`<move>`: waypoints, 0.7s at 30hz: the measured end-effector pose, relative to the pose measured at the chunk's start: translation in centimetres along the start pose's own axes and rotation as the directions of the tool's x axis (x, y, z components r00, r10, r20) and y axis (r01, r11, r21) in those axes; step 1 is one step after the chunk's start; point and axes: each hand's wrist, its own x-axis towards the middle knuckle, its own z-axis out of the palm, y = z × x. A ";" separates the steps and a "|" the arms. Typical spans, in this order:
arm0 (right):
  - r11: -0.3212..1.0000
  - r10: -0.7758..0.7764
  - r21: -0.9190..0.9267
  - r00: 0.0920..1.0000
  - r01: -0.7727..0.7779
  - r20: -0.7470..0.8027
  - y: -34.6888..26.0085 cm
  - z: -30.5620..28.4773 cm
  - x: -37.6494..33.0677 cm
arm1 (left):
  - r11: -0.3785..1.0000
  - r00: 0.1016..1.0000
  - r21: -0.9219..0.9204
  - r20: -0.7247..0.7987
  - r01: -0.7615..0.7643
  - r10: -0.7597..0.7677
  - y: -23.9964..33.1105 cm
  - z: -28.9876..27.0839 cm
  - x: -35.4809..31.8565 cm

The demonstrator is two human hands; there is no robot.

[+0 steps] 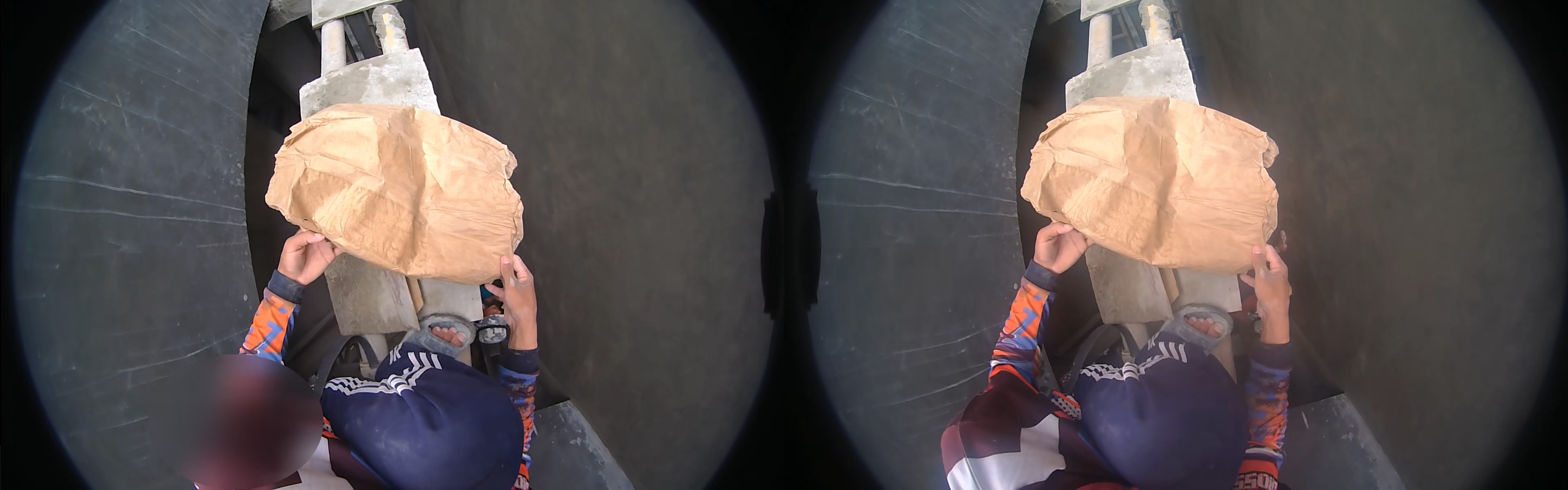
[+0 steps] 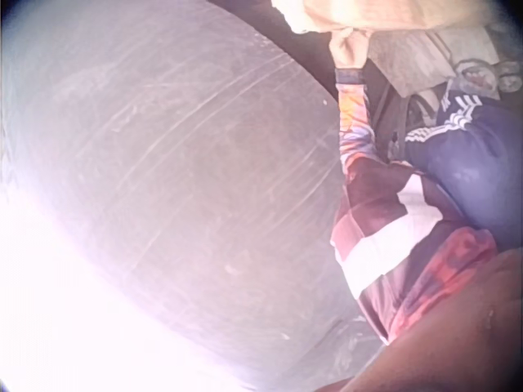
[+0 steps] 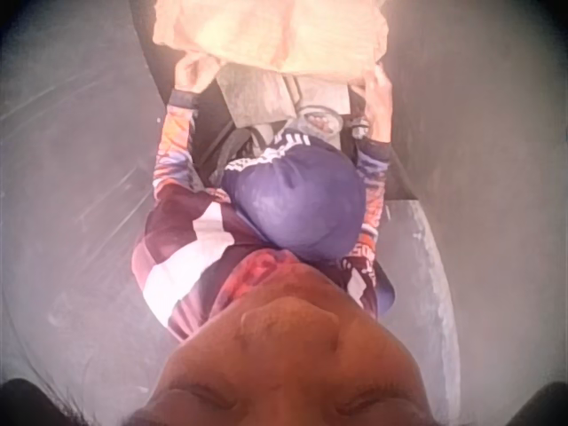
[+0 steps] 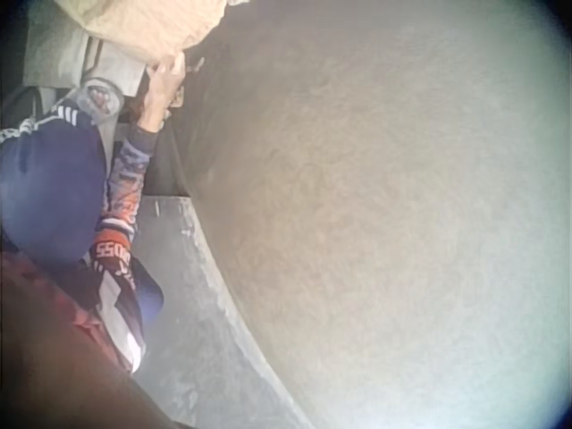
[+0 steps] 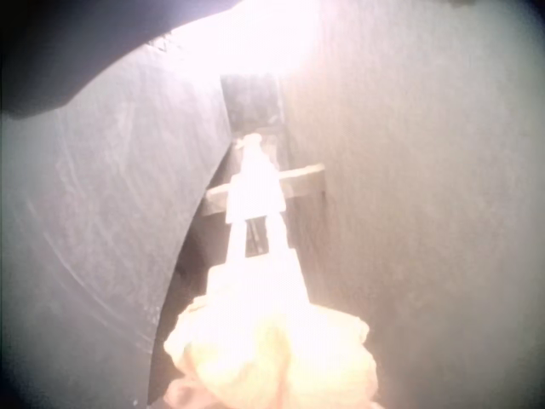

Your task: The person wraps a wooden block with a brown paper bag, folds the edges, and secures it around the block. The person then places the wrapped block on a wooden plank on the ramp.

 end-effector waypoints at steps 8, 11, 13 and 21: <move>0.898 -0.401 0.180 0.915 0.402 -0.042 -1.8 2.4 -1.0 | 0.934 0.842 0.214 -0.520 0.287 -0.140 -1.8 -2.6 -0.4; 0.840 -0.492 0.239 0.869 0.488 -0.045 -3.2 3.3 -1.2 | 0.987 0.936 0.016 -0.322 0.157 -0.144 -3.5 -1.0 0.0; 0.840 -0.510 0.186 0.859 0.510 -0.054 -4.4 3.1 -1.5 | 0.995 0.985 -0.090 -0.166 0.032 -0.047 -3.7 0.3 0.4; 0.777 -0.628 -0.060 0.766 0.627 -0.140 -8.0 2.0 -3.4 | 0.972 0.972 -0.021 0.003 -0.235 0.235 1.0 5.3 0.7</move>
